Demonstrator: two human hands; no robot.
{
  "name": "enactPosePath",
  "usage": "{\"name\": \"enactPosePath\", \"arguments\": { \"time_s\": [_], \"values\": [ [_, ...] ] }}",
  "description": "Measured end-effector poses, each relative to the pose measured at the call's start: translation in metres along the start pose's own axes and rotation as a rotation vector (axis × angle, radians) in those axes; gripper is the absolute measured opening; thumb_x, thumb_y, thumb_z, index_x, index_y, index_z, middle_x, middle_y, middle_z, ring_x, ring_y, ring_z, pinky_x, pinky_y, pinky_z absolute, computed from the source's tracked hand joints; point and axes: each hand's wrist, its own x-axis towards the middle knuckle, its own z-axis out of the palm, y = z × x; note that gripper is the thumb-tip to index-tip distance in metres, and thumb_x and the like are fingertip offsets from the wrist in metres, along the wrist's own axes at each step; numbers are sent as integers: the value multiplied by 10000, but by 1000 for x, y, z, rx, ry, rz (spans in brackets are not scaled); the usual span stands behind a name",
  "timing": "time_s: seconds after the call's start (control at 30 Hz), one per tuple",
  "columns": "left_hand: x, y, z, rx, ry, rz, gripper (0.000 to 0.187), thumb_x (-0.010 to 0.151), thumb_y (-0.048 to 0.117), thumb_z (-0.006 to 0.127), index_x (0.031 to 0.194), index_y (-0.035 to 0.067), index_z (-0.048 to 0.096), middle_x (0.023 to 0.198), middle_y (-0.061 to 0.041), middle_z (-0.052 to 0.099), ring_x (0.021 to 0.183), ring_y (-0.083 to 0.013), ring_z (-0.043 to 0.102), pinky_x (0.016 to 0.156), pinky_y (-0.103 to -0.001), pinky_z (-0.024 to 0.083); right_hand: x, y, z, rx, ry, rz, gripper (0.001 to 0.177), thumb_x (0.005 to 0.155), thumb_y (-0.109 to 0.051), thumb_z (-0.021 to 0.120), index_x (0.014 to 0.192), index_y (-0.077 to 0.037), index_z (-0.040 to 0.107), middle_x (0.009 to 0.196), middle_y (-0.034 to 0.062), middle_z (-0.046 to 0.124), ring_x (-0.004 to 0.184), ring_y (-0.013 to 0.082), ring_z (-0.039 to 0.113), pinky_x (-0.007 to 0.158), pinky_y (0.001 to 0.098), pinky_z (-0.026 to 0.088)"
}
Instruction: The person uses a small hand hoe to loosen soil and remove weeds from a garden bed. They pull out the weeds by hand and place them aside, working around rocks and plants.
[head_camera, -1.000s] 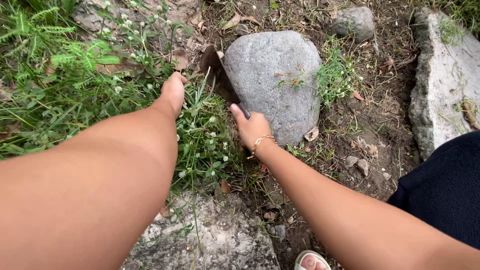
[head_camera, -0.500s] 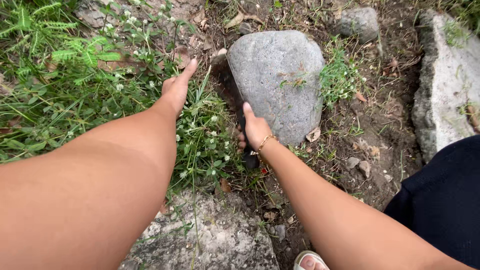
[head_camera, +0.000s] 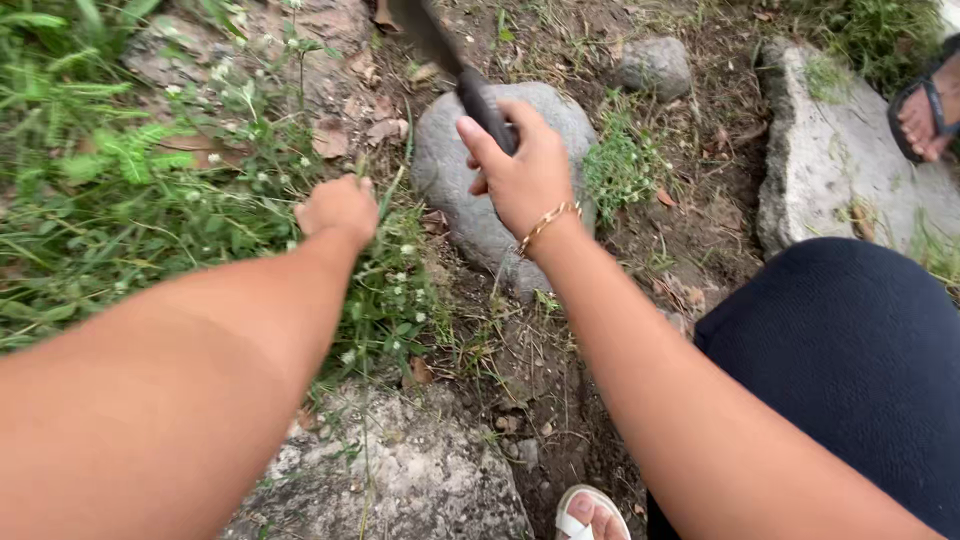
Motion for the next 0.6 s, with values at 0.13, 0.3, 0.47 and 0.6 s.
{"name": "enactPosePath", "arguments": {
  "time_s": [0.13, 0.3, 0.47, 0.6],
  "values": [
    [-13, 6, -4, -13, 76, 1, 382, 1036, 412, 427, 1128, 184, 718, 1135, -117, 724, 1115, -328, 652, 1071, -583, 375, -13, 49, 31, 56, 196, 99, 367, 915, -309, 788, 911, 30, 649, 668, 51, 629, 505, 123, 615, 478, 307, 500],
    [5, -6, 15, -110, -30, -33, 394, 1032, 409, 402, 1173, 171, 682, 1191, -129, 684, 1151, -344, 619, 1034, -608, 393, -34, 113, 33, -542, -95, 553, 476, 763, -415, 894, 820, 15, 698, 640, 59, 642, 494, 139, 618, 492, 298, 492],
    [28, -41, 39, -340, -77, -22, 467, 1068, 466, 403, 1278, 144, 671, 1315, -180, 662, 1223, -404, 604, 1087, -491, 445, -26, 119, 26, -325, -46, 449, 397, 786, -349, 815, 877, 26, 723, 632, 89, 686, 457, 178, 649, 458, 343, 524],
    [36, -41, 46, -365, -63, -63, 491, 1057, 468, 413, 1336, 126, 629, 1344, -210, 629, 1255, -413, 579, 1093, -475, 432, -24, 122, 43, -40, 193, 212, 452, 837, -322, 820, 934, 94, 672, 681, 112, 679, 502, 206, 644, 477, 363, 534]
  ]
}}
